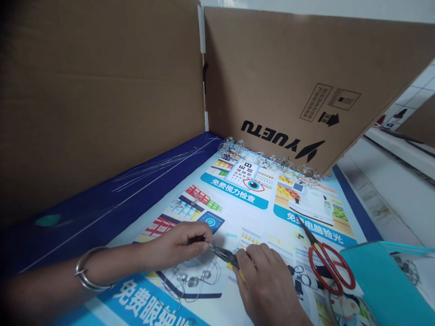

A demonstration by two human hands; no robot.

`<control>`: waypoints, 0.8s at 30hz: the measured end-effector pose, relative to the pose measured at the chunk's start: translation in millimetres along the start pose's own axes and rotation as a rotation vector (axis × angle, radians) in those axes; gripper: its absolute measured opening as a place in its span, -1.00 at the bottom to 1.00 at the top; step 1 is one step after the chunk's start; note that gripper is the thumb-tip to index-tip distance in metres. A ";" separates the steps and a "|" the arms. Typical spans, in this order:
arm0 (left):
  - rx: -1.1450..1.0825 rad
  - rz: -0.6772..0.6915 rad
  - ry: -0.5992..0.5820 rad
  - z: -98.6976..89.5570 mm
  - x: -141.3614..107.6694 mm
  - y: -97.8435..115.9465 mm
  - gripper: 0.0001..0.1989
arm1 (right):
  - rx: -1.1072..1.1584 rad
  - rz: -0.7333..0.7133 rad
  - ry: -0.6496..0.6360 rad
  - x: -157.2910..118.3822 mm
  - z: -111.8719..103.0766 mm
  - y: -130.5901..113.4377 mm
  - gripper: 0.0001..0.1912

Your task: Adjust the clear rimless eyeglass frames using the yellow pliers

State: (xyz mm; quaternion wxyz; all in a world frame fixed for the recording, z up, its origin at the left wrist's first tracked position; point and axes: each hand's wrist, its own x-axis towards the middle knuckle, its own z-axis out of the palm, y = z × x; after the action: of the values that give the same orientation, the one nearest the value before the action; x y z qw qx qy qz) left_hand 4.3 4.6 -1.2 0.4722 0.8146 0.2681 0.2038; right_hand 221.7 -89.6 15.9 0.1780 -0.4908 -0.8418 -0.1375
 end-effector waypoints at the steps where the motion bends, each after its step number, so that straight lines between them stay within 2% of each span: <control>1: -0.004 -0.003 -0.003 0.0 -0.1 0.2 -0.89 | -0.006 -0.002 0.006 -0.7 0.7 -0.1 -0.81; 13: -0.113 -0.039 -0.025 -2.5 0.0 -4.0 -0.87 | 0.005 0.045 0.062 -7.7 9.8 -1.9 -0.80; 24: -0.314 -0.095 -0.087 -4.5 0.8 -6.6 -0.80 | 0.235 0.197 0.057 -10.9 24.3 -4.4 -0.81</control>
State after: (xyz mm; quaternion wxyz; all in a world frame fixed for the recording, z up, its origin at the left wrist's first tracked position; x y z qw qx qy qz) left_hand 0.7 10.8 -4.8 0.6139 0.7253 0.2507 0.1851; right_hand 218.9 -90.2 -10.9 0.2706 -0.5425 -0.7946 -0.0339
